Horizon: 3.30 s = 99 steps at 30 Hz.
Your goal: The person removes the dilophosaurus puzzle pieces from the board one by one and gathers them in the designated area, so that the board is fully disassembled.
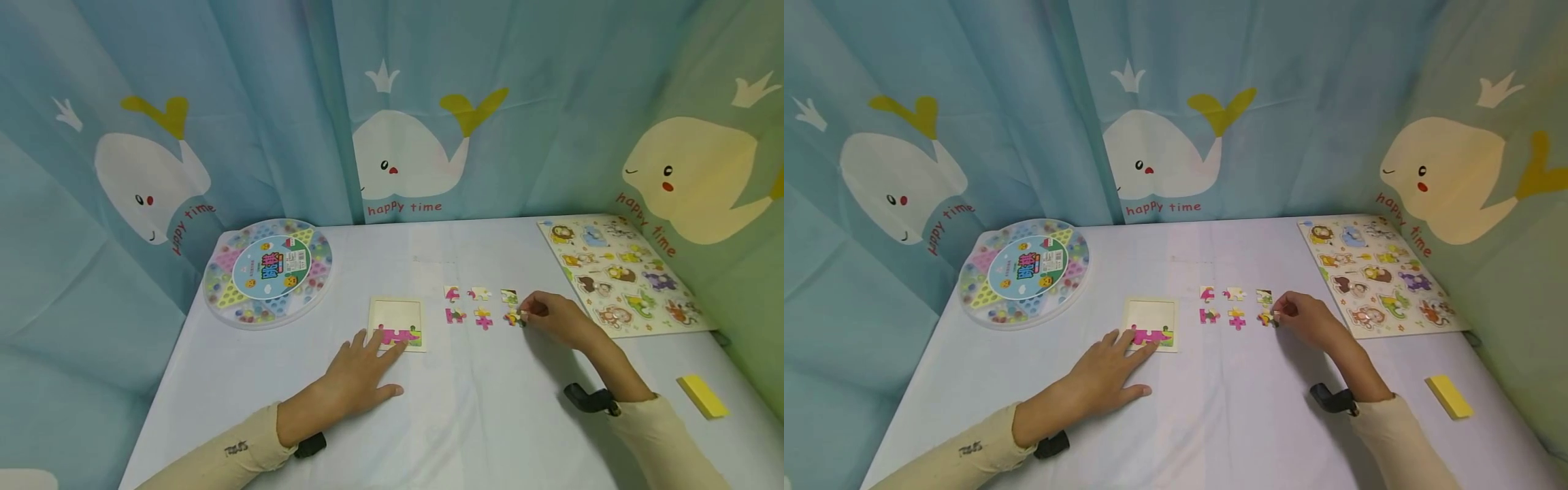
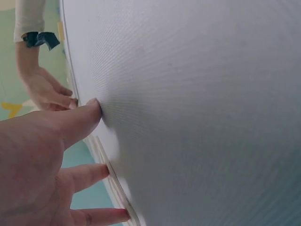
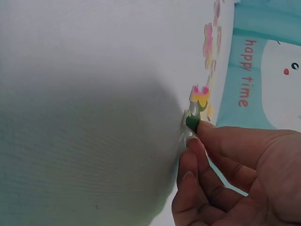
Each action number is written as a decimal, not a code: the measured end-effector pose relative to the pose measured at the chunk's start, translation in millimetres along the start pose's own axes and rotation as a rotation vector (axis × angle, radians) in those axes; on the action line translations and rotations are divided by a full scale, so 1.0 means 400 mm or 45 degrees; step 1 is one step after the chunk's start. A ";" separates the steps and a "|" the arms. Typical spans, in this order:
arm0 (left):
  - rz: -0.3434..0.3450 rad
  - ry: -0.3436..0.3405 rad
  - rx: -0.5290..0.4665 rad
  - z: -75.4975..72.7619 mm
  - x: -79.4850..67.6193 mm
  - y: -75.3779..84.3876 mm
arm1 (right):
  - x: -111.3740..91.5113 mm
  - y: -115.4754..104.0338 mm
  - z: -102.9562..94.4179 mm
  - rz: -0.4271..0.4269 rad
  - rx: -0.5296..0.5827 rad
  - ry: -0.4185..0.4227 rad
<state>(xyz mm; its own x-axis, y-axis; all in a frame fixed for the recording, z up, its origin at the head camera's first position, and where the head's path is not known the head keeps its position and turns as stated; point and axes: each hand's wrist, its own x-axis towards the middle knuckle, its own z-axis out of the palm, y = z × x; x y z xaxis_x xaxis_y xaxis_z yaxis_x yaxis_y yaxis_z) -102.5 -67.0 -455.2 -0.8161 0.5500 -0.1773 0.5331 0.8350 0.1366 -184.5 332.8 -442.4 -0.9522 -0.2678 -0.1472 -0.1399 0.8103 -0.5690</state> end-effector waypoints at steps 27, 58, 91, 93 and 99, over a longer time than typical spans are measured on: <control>0.044 0.052 0.127 0.005 0.000 -0.006 | 0.130 -0.385 0.287 -0.341 0.307 -0.279; 0.107 0.084 -0.207 -0.007 -0.061 -0.075 | 0.124 -0.463 0.334 -0.401 -0.060 -0.147; 0.051 0.024 -0.307 -0.020 -0.063 -0.065 | 0.045 -0.249 0.120 -0.400 0.072 0.004; 0.053 0.026 -0.303 -0.018 -0.063 -0.065 | 0.040 -0.221 0.106 -0.371 0.078 -0.066; 0.061 0.040 -0.290 -0.015 -0.065 -0.066 | 0.042 -0.181 0.095 -0.325 0.161 -0.299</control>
<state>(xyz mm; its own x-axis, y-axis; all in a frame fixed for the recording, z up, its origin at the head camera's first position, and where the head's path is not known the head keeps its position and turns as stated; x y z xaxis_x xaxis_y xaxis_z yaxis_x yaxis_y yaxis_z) -96.8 -103.5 -448.3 -0.7993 0.5855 -0.1352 0.5106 0.7804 0.3609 -180.0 250.0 -434.3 -0.8006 -0.5772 -0.1610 -0.3161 0.6351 -0.7048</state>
